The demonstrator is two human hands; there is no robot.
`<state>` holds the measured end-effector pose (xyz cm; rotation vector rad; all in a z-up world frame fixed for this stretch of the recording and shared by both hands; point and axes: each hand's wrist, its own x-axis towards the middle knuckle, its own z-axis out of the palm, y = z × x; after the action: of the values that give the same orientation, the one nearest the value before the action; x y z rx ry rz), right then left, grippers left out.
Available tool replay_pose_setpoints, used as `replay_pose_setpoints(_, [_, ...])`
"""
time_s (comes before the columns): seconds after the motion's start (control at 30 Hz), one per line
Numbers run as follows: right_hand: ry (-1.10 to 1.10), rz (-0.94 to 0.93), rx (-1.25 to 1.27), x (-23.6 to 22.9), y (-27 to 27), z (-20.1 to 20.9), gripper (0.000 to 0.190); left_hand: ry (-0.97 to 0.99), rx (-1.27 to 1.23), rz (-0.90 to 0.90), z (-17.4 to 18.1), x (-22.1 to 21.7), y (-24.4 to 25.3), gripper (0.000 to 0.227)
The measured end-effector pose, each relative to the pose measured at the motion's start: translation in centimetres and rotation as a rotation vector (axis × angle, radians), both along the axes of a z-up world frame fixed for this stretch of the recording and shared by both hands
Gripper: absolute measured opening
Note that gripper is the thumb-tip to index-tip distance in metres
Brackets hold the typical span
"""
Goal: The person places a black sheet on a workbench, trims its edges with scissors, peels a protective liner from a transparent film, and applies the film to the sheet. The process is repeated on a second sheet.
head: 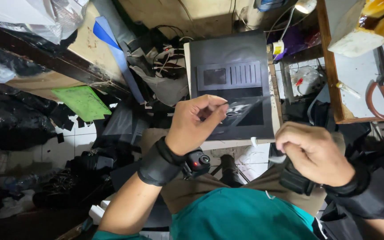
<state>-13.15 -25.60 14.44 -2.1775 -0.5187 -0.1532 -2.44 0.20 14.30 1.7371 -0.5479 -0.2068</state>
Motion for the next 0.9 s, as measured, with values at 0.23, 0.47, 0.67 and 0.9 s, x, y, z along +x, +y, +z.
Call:
replay_pose_setpoints(0.23, [-0.095, -0.147, -0.209, -0.3, -0.1, -1.5, 0.031, -0.037, 0.009, -0.028, -0.3, -0.1, -0.5, 0.007])
replay_pose_setpoints(0.47, [-0.302, -0.114, -0.397, 2.1, 1.3, 0.6, 0.019, -0.134, -0.025, -0.278, -0.5, -1.2, -2.8, 0.012])
replay_pose_setpoints(0.67, [-0.194, -0.238, -0.377, 0.2, -2.8, 0.8, 0.019, 0.277, 0.257, 0.231, -12.9, 4.2, 0.9, 0.033])
replay_pose_setpoints(0.9, [-0.148, -0.433, -0.46, -1.5, -5.1, 1.2, 0.017, -0.076, 0.693, 0.311, -30.5, 5.0, 4.3, 0.052])
